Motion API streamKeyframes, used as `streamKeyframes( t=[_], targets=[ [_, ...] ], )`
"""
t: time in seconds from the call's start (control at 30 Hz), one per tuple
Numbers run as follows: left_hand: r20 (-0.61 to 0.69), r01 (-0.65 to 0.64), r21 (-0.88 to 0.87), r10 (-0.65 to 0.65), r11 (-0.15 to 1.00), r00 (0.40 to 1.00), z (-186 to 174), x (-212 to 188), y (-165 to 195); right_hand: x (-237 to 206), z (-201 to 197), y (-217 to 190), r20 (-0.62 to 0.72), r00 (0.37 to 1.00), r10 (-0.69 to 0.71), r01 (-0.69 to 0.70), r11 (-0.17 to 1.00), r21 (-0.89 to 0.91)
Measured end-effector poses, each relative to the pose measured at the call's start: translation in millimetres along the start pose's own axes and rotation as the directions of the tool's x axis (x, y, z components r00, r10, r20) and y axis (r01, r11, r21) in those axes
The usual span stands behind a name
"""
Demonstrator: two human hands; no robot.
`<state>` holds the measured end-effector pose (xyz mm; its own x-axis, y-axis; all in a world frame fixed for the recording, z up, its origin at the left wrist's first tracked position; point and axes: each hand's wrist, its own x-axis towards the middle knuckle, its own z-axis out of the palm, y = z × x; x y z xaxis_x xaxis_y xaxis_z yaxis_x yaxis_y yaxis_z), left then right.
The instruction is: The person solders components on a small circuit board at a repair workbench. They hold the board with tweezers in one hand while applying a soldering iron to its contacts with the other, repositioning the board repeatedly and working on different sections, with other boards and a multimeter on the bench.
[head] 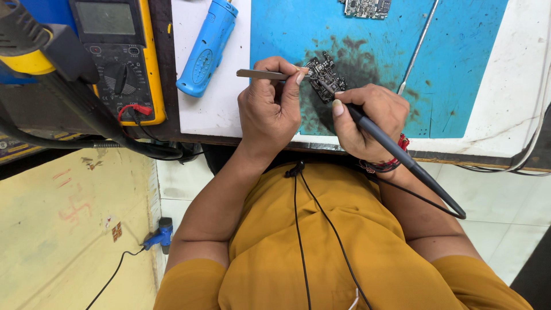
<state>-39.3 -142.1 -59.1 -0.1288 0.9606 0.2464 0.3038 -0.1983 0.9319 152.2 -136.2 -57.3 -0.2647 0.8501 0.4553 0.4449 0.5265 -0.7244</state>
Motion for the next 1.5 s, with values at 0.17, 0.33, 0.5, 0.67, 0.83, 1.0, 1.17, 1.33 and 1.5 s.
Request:
streamKeyframes(
  t=[0.17,0.33,0.5,0.67,0.83,1.0,1.17,1.33,1.5],
  targets=[
    [0.003,-0.004,-0.012,0.004,1.0,1.0,0.2,-0.2,0.5,0.6,-0.4,-0.3,0.0,1.0,-0.001,0.001,1.0,0.009],
    [0.0,-0.006,0.003,0.006,1.0,1.0,0.5,-0.3,0.4,-0.5,-1.3,-1.1,0.008,1.0,0.02,-0.02,1.0,-0.01],
    [0.001,0.005,-0.011,-0.005,1.0,1.0,0.6,-0.3,0.6,-1.4,-2.5,0.2,-0.012,1.0,0.005,-0.005,1.0,0.01],
    [0.0,0.004,-0.014,-0.004,1.0,1.0,1.2,-0.2,1.1,-1.6,-1.7,0.8,-0.017,1.0,0.019,-0.019,1.0,0.002],
    [0.011,-0.008,0.028,0.007,1.0,1.0,0.9,-0.3,1.3,-0.5,0.5,-0.1,-0.02,1.0,0.02,-0.02,1.0,0.004],
    [0.015,0.001,0.033,-0.001,0.999,1.0,0.9,0.3,0.8,-0.3,-0.9,-0.9,-0.005,1.0,0.019,-0.019,1.0,0.003],
    [0.013,-0.012,0.024,0.012,1.0,1.0,1.1,0.3,0.3,-0.7,-1.1,0.5,-0.005,1.0,0.017,-0.017,1.0,0.0],
    [0.015,-0.016,0.042,0.016,0.999,1.0,0.4,-0.2,-0.2,-1.7,-0.6,2.2,-0.046,0.999,-0.008,0.008,1.0,-0.007],
    [0.015,-0.007,0.021,0.007,1.0,1.0,1.5,0.3,-0.2,-2.7,-0.2,2.1,-0.034,0.999,0.025,-0.025,1.0,-0.014]
  ],
)
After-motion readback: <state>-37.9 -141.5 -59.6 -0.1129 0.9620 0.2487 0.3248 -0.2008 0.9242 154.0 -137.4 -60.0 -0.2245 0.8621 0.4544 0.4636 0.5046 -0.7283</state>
